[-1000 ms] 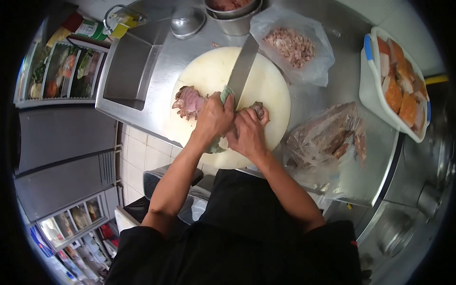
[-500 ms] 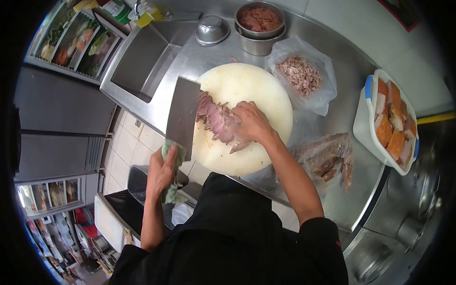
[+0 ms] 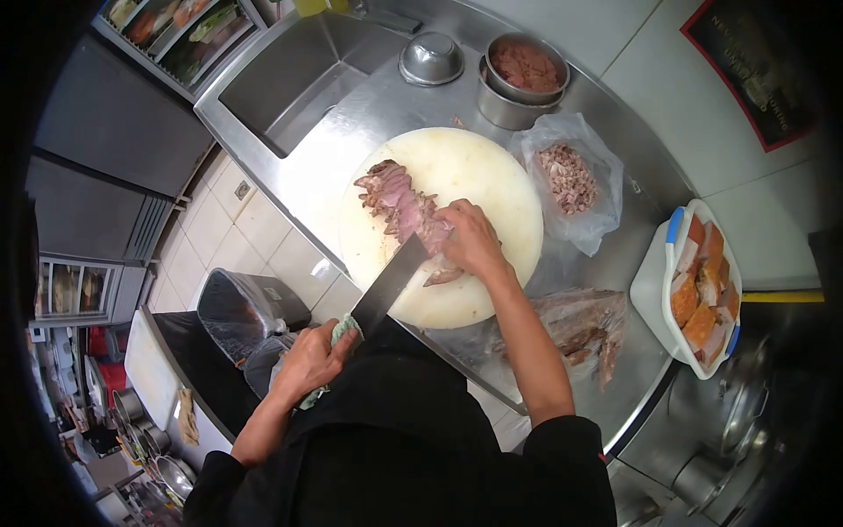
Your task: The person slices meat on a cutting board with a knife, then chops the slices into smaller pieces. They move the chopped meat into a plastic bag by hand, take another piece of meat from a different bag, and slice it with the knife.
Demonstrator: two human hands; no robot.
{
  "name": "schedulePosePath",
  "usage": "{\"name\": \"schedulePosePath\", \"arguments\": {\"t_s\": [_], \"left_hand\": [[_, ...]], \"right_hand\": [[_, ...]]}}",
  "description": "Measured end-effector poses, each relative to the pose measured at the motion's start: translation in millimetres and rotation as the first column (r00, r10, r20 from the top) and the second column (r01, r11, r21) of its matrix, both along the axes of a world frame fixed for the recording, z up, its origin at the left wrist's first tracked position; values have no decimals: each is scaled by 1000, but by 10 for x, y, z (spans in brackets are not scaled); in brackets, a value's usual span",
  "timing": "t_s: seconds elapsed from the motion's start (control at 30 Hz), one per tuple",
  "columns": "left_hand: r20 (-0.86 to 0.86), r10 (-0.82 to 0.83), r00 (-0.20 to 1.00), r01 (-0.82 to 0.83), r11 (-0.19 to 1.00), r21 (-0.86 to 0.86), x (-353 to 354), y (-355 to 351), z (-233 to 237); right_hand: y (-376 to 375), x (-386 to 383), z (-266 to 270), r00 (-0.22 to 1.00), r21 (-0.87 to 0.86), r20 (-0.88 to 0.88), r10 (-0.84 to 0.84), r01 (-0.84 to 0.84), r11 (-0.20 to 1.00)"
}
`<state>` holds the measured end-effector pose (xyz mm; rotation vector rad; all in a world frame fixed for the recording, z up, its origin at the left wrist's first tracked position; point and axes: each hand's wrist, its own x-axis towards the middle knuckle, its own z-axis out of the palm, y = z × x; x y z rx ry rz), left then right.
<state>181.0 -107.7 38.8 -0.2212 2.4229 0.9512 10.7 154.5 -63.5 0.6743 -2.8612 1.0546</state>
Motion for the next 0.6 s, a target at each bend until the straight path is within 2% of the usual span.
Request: {"name": "schedulePosePath", "arguments": {"t_s": [0.07,0.3,0.4,0.47,0.6], "left_hand": [[-22,-15,1000,14,999,-35,19,-5,-56],[-105,-31,994,24,997,-69,-59,20,-96],[-140,-31,990,22,998,-61,-85,31,-135],[-135,-59,989,48,996,-81,-92,34,-139],[-121,-59,991,49,995,-87,-74,91,-10]], "right_hand": [[19,-29,-88,994,-117,93,63,-52,992],[-78,-15,-57,989,-177,150,-22,49,983],[-34,47,2,994,-166,100,-43,59,984],[80,96,146,991,-98,0,-137,137,986],[354,437,176,965,32,-55,-258,260,965]]}}
